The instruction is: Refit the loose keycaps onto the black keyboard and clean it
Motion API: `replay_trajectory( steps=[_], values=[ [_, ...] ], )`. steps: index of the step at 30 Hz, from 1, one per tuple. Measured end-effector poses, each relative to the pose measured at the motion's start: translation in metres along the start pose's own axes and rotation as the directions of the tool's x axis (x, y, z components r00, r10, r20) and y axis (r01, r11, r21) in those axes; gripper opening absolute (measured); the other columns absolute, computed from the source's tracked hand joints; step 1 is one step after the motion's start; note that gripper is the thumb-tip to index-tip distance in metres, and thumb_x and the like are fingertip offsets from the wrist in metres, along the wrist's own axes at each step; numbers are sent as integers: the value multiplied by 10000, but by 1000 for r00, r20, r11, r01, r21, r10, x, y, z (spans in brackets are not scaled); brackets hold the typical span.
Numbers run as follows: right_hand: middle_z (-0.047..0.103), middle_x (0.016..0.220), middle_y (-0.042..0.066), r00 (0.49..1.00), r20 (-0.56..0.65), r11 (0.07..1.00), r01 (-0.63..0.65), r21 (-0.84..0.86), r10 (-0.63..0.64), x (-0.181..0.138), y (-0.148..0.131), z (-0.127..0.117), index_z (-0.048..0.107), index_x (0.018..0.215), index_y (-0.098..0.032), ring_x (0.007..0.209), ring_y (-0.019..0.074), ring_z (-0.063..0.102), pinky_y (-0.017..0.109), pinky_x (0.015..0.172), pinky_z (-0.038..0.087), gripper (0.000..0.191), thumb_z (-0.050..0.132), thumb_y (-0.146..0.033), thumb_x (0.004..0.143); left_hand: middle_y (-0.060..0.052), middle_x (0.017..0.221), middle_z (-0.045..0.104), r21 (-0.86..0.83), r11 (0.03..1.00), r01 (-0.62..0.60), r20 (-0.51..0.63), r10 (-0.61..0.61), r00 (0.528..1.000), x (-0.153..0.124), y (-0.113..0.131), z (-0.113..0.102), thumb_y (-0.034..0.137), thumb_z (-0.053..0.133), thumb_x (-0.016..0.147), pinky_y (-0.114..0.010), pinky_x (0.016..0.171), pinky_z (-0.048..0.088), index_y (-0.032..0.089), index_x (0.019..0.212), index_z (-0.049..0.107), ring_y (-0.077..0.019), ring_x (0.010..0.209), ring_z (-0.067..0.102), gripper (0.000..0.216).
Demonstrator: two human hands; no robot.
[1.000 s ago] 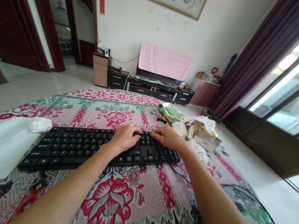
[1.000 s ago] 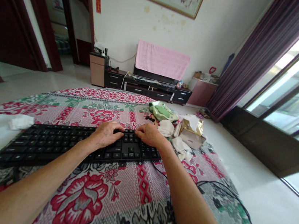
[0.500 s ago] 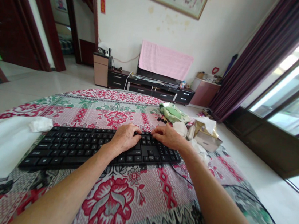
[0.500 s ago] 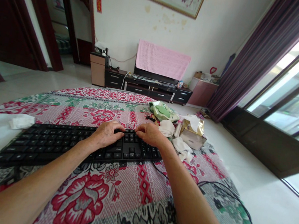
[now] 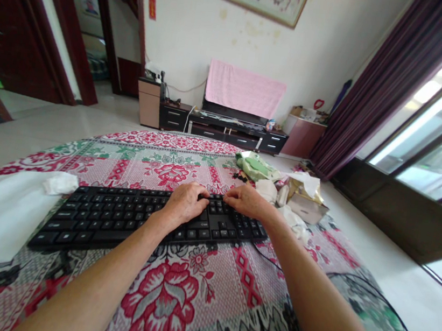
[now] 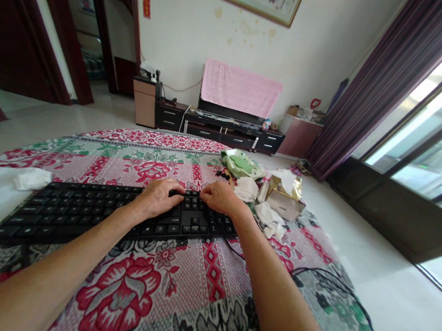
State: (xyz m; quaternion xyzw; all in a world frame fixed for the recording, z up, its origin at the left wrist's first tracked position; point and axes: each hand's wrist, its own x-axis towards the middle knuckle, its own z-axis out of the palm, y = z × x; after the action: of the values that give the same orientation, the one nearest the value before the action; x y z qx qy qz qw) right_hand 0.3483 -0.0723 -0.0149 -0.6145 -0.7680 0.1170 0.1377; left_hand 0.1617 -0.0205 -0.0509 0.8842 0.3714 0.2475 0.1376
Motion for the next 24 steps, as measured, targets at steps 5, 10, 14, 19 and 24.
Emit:
replay_trajectory(
  steps=[5,10,14,19,24],
  values=[
    [620,609,21,997,-22,994,-70,83,72,1,6,2,694,713,-134,581,118,510,227,546,353,220,496,-227,735,-52,917,663,5,1000,-8,-3,8,1000,0,0,0,247,551,747,-319,816,459,192,881,684,-198,876,599,197],
    [598,583,8,994,-32,989,-97,113,102,1,9,4,667,666,-142,559,109,496,223,532,351,211,503,-252,739,-27,904,666,25,999,-19,-9,20,1000,0,-1,1,257,555,748,-298,812,463,217,873,681,-176,863,601,182],
    [616,618,17,995,-85,994,-51,97,59,0,11,6,661,696,-142,585,113,514,226,558,357,170,519,-231,728,-34,914,667,28,999,-19,-10,20,1000,0,-1,0,256,555,749,-304,817,462,211,880,682,-183,877,599,188],
    [614,624,17,994,-85,997,66,-35,-69,-2,9,6,664,707,-152,591,112,510,227,568,334,184,487,-185,742,-40,920,666,32,999,-19,-2,20,1000,0,-1,0,250,553,753,-313,826,458,203,886,680,-183,884,597,190],
    [630,669,26,988,-23,975,146,-166,-152,-4,8,3,676,708,-174,632,127,514,239,584,312,208,471,-155,738,-46,919,665,19,1000,-20,-11,21,1000,0,-1,1,245,555,752,-313,821,459,195,887,680,-188,877,600,190]
  ],
)
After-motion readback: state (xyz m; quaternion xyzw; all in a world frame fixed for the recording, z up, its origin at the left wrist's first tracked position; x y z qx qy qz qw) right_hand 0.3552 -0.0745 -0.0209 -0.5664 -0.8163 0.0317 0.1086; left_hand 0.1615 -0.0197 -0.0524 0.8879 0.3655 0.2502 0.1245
